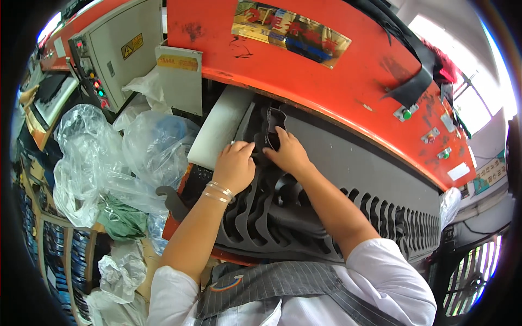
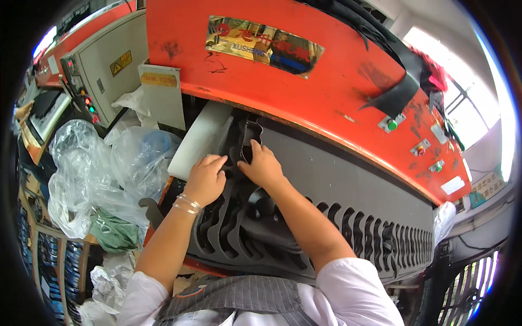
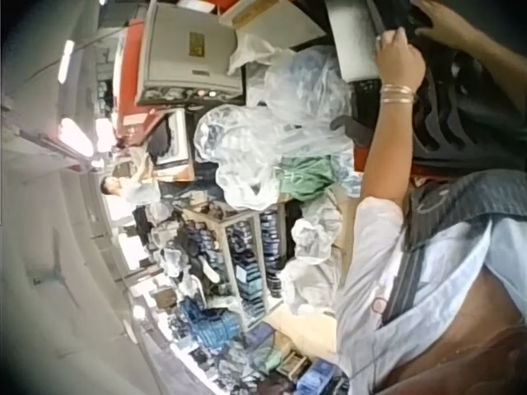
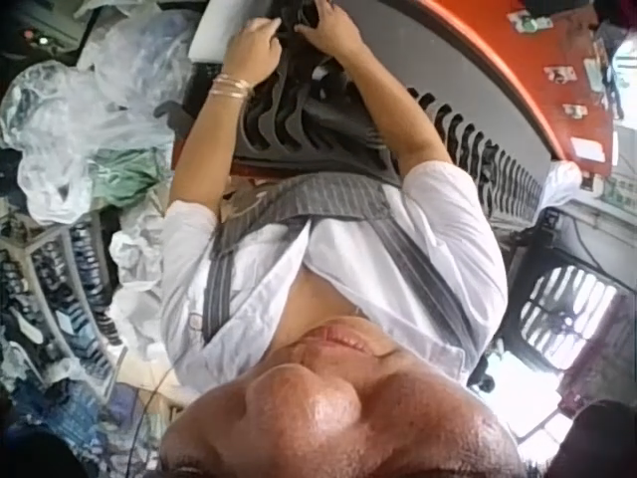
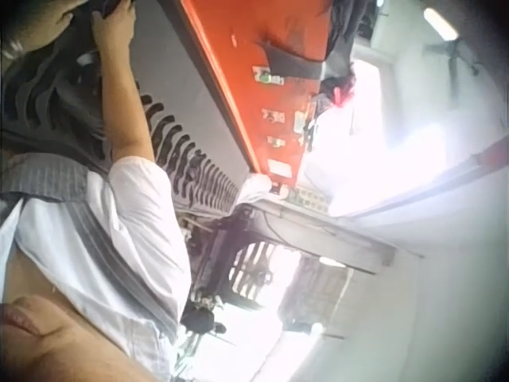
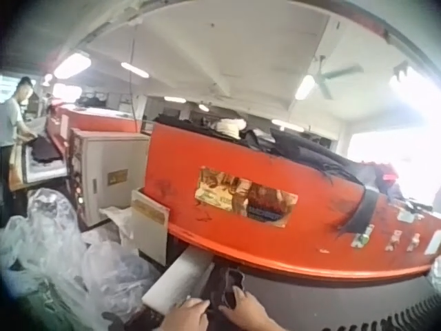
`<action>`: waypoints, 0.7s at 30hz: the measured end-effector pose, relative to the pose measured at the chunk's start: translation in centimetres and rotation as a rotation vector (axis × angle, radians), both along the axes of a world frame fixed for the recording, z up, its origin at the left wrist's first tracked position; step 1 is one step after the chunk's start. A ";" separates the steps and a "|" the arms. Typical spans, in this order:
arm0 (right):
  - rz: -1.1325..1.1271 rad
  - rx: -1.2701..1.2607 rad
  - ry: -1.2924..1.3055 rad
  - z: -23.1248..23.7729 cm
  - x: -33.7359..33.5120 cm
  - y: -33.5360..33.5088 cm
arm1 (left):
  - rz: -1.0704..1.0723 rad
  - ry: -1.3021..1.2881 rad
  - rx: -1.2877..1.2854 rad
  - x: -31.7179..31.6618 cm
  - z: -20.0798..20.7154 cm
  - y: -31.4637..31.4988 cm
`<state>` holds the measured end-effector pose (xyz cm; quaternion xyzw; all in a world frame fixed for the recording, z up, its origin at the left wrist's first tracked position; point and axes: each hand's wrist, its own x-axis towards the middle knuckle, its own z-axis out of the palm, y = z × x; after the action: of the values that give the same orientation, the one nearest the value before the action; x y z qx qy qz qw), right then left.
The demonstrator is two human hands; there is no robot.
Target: Cutting foam shapes using a manual die-cutting machine.
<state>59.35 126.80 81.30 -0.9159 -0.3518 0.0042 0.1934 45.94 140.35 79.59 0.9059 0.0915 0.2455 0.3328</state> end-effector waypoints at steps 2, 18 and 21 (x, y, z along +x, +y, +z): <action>0.095 0.060 -0.028 -1.3 -1.3 -1.4 | 0.031 -0.003 0.094 1.3 -2.6 0.6; 0.115 0.332 -0.164 -2.6 5.1 -4.8 | -0.077 0.074 0.472 9.4 -2.9 -2.0; 0.310 0.190 0.053 -1.4 10.6 -6.1 | -0.021 0.193 0.509 13.1 -5.5 -1.0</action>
<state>70.00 120.73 79.93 -0.8279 -0.4823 0.0245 0.2854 59.08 139.36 74.10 0.9805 0.0488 0.1697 0.0865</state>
